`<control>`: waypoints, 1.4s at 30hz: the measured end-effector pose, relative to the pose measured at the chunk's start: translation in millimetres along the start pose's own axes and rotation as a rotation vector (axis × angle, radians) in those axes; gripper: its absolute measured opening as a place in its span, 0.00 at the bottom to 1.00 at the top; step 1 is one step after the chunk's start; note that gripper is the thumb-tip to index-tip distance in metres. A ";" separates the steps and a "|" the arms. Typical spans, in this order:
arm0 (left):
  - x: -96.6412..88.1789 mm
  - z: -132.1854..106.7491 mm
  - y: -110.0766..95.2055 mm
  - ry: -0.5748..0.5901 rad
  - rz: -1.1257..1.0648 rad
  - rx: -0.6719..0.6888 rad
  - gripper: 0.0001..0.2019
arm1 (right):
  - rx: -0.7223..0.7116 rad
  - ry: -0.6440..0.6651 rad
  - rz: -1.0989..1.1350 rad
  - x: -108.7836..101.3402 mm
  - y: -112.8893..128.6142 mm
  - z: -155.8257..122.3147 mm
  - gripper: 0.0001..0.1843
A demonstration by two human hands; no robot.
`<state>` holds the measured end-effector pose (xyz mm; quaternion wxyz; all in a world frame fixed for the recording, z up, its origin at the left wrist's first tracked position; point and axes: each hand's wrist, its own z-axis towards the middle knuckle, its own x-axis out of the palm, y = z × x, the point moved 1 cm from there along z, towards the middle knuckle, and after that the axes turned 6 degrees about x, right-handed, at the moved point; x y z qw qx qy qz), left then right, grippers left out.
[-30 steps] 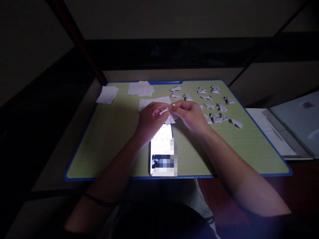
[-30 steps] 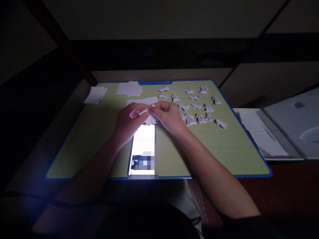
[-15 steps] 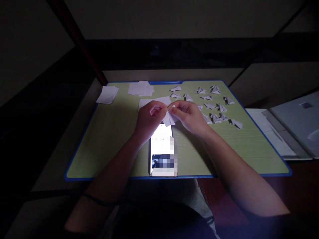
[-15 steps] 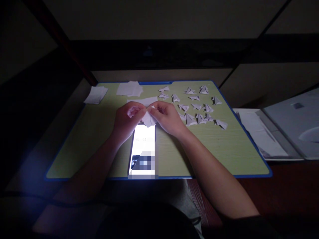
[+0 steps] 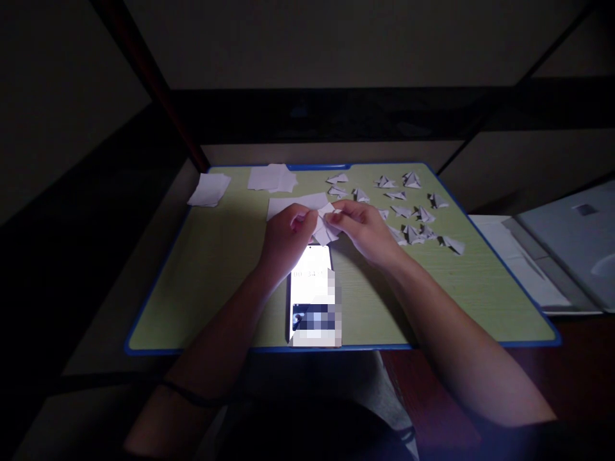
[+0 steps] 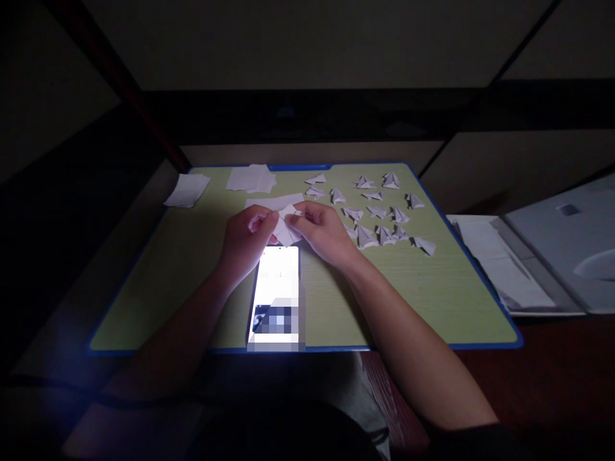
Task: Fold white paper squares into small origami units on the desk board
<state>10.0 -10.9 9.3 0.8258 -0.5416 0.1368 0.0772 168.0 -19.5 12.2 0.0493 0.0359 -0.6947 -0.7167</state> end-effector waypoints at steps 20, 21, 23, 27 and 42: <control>2.7 -2.3 4.2 -0.028 -0.013 0.106 0.04 | -0.038 -0.014 -0.065 -0.9 0.7 -1.3 0.21; 2.7 -2.2 4.7 -0.034 -0.017 0.109 0.03 | -0.039 -0.011 -0.079 0.0 2.3 -2.0 0.22; 2.6 -1.9 5.3 -0.046 -0.015 0.110 0.02 | -0.043 -0.003 -0.106 1.6 4.1 -3.0 0.23; 2.8 -1.4 5.7 -0.060 -0.002 0.111 0.02 | -0.053 0.012 -0.157 1.7 2.6 -3.4 0.23; 2.0 -1.2 5.6 -0.067 -0.038 0.162 0.03 | -0.063 0.027 -0.162 0.7 -1.6 -3.8 0.25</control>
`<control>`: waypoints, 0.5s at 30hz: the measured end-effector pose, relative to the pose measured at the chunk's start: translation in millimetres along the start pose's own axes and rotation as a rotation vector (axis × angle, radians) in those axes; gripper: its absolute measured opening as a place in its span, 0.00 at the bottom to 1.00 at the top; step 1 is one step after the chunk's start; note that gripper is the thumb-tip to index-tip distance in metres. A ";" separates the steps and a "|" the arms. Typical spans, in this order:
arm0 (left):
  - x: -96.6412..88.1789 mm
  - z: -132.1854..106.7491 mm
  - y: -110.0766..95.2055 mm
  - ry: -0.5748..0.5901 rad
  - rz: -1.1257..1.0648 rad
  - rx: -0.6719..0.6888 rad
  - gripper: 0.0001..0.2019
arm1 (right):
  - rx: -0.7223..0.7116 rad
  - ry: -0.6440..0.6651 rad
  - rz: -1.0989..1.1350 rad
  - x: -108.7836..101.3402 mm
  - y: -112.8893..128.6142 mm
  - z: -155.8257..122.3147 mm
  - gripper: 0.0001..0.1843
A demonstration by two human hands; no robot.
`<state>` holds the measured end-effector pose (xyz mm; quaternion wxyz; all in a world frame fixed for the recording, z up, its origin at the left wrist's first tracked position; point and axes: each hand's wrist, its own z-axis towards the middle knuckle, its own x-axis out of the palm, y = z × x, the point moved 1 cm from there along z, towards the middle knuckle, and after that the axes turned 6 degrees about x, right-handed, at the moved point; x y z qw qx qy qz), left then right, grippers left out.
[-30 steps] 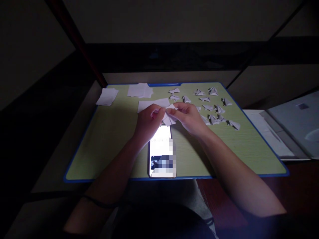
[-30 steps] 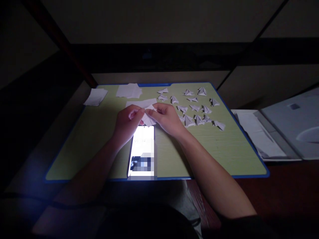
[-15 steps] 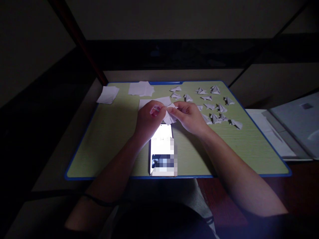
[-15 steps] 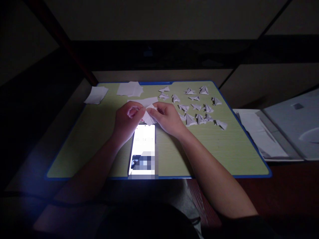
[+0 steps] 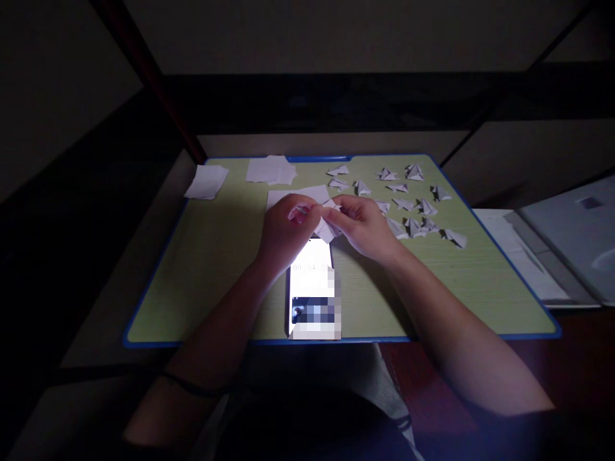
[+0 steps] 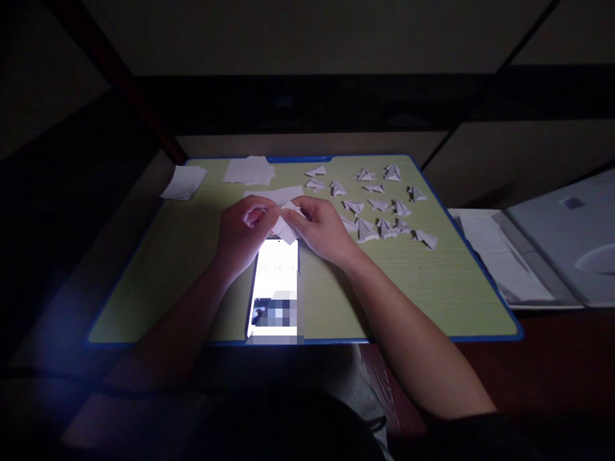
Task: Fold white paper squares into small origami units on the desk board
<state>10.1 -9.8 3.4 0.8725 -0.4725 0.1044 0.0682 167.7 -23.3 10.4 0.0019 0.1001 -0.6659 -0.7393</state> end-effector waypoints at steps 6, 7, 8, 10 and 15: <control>0.0 0.1 -0.4 0.007 -0.008 -0.032 0.04 | -0.015 -0.005 -0.020 -1.0 0.9 0.3 0.27; 0.0 0.2 -0.4 0.011 -0.011 -0.041 0.04 | -0.015 -0.004 -0.015 -0.8 1.3 0.3 0.26; 0.1 0.4 -0.3 0.014 -0.015 -0.048 0.04 | -0.011 -0.001 -0.008 -0.4 1.8 0.3 0.26; 0.2 0.8 -0.4 0.020 -0.022 -0.057 0.04 | 0.012 0.008 0.009 0.4 2.9 -0.2 0.25; 0.1 1.5 -1.9 0.010 0.012 -0.067 0.03 | 0.058 0.014 0.012 0.7 5.3 -1.5 0.21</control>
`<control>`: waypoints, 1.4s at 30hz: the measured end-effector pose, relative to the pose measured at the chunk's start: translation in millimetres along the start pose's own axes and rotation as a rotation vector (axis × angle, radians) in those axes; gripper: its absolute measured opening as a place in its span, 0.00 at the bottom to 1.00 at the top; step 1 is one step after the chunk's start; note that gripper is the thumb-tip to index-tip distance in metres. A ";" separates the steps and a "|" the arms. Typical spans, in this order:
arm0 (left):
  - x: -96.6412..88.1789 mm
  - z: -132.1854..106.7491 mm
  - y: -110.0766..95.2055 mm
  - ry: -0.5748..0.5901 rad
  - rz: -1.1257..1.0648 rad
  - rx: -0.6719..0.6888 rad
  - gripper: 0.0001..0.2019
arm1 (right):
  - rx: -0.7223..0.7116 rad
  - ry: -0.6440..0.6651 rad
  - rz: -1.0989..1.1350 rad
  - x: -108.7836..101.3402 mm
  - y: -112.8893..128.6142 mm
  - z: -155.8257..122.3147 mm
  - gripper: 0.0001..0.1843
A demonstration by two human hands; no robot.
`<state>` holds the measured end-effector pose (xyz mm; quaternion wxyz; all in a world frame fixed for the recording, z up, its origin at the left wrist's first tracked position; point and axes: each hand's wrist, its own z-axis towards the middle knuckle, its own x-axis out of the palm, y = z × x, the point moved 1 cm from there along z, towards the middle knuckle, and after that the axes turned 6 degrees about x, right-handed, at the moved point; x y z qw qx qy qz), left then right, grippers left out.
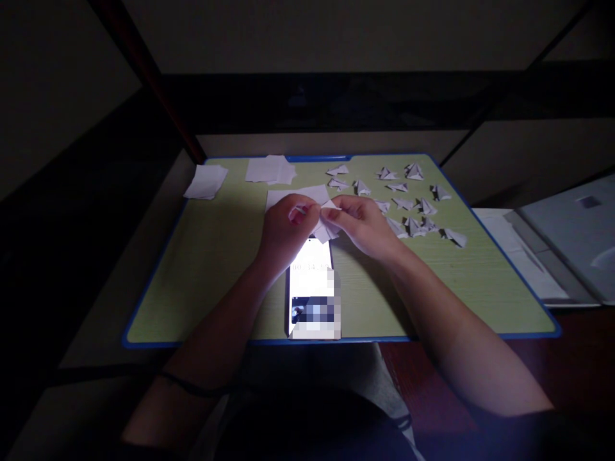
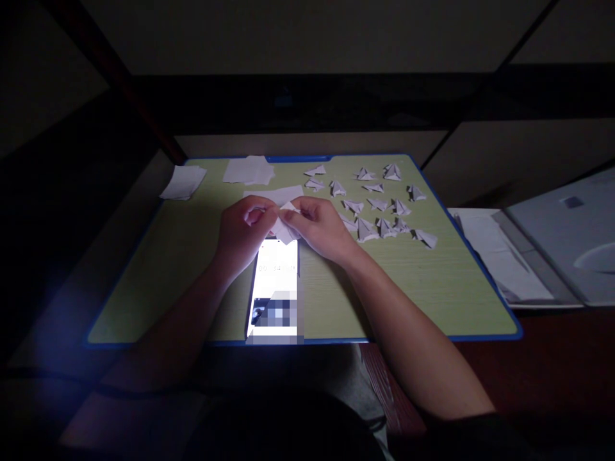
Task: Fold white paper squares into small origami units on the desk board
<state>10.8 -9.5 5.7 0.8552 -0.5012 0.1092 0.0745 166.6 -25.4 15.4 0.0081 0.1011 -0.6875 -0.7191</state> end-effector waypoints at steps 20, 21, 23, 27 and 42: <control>-0.7 0.8 -6.1 -0.009 -0.014 0.018 0.03 | -0.071 0.007 -0.034 0.1 -2.5 -0.1 0.23; -0.7 0.6 -5.5 -0.005 -0.026 0.014 0.02 | -0.073 0.010 -0.045 0.2 -2.3 -0.3 0.23; -0.8 0.1 -4.7 0.009 -0.052 -0.002 0.02 | -0.075 0.016 -0.059 0.0 -1.8 -0.8 0.23; -1.5 -1.2 -5.9 0.037 -0.061 -0.048 0.02 | -0.072 0.011 -0.098 -1.1 -1.6 -2.1 0.23; -4.3 3.5 -7.1 0.001 -0.102 -0.103 0.04 | -0.005 -0.037 0.008 -9.6 9.2 -0.3 0.12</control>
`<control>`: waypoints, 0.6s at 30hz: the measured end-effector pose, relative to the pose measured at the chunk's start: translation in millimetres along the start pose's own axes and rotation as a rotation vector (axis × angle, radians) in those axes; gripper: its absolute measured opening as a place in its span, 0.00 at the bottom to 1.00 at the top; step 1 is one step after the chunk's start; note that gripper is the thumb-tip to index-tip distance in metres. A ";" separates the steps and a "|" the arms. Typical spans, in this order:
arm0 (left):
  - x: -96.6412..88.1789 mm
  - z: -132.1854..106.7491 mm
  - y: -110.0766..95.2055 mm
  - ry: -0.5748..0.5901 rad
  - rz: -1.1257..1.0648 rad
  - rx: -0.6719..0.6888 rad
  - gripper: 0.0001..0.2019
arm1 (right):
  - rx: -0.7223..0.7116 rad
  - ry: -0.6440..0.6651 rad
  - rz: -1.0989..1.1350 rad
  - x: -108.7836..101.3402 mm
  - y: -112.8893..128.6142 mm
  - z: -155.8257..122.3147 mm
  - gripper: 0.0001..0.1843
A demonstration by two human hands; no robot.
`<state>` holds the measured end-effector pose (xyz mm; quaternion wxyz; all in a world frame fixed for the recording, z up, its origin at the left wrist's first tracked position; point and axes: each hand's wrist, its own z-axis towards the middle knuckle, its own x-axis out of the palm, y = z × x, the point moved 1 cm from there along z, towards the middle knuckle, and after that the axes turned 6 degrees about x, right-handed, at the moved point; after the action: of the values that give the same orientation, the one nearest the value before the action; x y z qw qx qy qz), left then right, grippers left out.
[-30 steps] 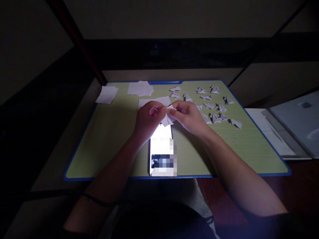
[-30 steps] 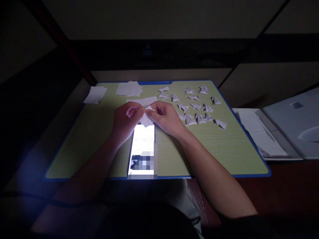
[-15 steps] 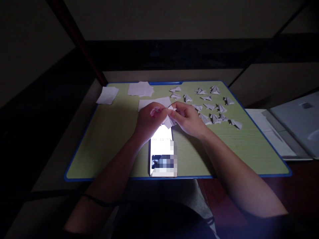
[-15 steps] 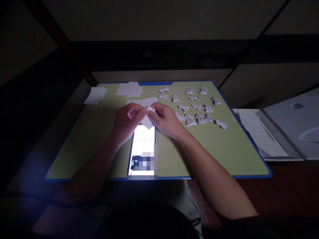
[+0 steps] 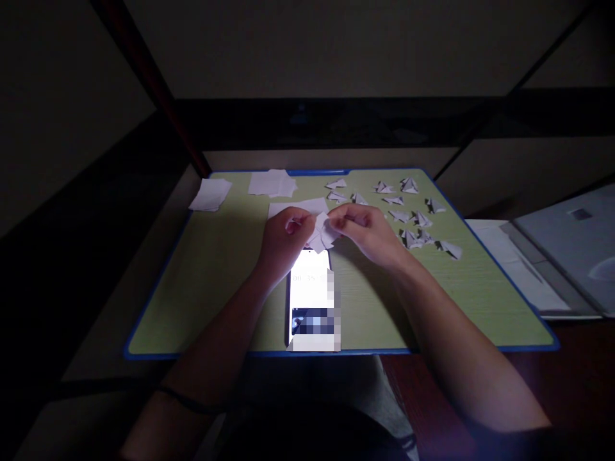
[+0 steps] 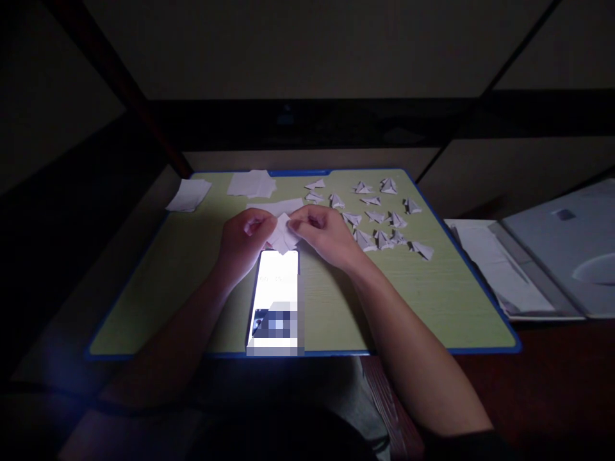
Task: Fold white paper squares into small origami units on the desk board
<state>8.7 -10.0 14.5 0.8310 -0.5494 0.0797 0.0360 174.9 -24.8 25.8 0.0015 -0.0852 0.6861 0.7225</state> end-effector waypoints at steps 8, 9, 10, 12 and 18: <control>0.9 1.4 1.7 0.013 -0.014 0.016 0.05 | 0.003 -0.062 -0.037 -1.3 -2.0 1.6 0.12; 1.0 1.4 1.6 0.025 -0.027 0.011 0.05 | 0.002 -0.072 -0.033 -1.2 -2.1 1.9 0.12; 1.2 1.1 1.3 0.044 -0.037 0.006 0.05 | -0.001 -0.079 -0.029 -1.1 -2.2 2.2 0.12; 1.5 0.0 0.0 0.093 -0.035 -0.002 0.04 | -0.010 -0.080 -0.022 -1.0 -2.1 2.6 0.11; 0.4 -3.0 -1.6 0.175 0.019 -0.008 0.07 | -0.029 -0.075 -0.012 -0.8 -2.6 2.7 0.10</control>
<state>9.1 -13.5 14.7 0.8184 -0.5528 0.1571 -0.0038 175.7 -21.9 23.4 0.0302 -0.0621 0.6744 0.7352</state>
